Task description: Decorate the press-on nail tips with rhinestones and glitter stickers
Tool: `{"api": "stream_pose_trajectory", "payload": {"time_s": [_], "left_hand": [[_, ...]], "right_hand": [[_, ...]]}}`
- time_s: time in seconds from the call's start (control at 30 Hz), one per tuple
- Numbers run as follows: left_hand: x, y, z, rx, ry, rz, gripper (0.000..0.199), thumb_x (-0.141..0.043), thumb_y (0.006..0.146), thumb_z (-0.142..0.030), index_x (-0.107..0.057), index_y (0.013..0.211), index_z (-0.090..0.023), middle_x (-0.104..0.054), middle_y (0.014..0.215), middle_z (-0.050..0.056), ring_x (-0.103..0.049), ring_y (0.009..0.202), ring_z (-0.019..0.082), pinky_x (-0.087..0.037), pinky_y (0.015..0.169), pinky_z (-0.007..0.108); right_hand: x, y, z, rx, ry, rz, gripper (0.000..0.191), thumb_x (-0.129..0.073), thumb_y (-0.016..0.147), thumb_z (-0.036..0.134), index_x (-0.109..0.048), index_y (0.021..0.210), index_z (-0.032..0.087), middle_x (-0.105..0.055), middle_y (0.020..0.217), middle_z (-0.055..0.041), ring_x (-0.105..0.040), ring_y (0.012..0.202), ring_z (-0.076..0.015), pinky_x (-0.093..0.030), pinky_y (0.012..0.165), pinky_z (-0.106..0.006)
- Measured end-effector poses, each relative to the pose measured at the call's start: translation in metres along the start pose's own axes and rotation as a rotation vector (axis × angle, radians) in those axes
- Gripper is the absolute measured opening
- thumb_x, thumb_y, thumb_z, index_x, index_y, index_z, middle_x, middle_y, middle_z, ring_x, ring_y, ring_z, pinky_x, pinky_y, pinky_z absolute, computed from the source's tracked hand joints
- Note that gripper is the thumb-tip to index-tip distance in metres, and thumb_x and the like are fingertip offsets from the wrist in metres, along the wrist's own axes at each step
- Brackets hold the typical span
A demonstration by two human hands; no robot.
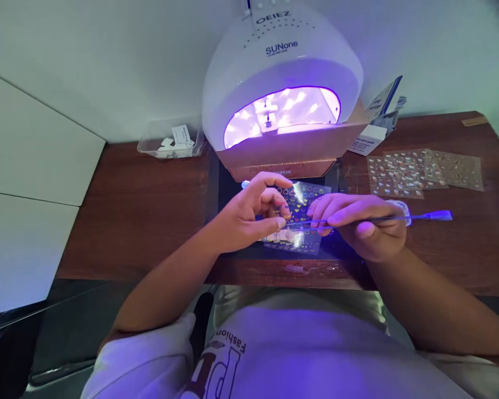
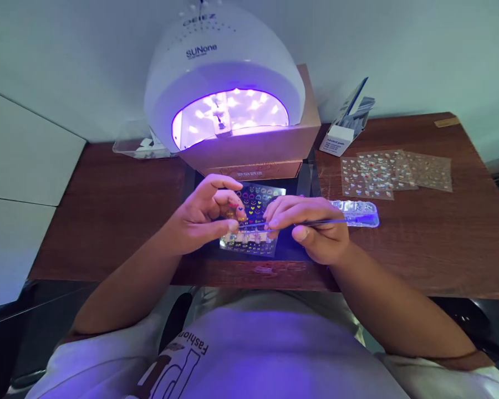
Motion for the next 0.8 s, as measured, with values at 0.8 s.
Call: {"api": "stream_pose_trajectory", "payload": {"time_s": [0.8], "left_hand": [[0.01,-0.018,0.008,-0.226,0.137,-0.195,0.049,-0.072,0.081,-0.009,-0.062,0.127,-0.023,-0.063,0.093,0.003,-0.061,0.082,0.01,-0.053,0.075,0.02]], "right_hand": [[-0.019,-0.012,0.013,0.093,-0.243,0.143,0.043,-0.046,0.099,0.038,-0.059,0.136,0.02,-0.07,0.086,-0.0088,-0.069,0.088,-0.0223,-0.061,0.083,-0.047]]}}
Point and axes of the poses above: each hand's wrist, its own y-axis towards the middle knuckle, its own x-axis out of the back of the hand, z = x × y, the point moved 10 cm from there along y, towards the middle knuckle
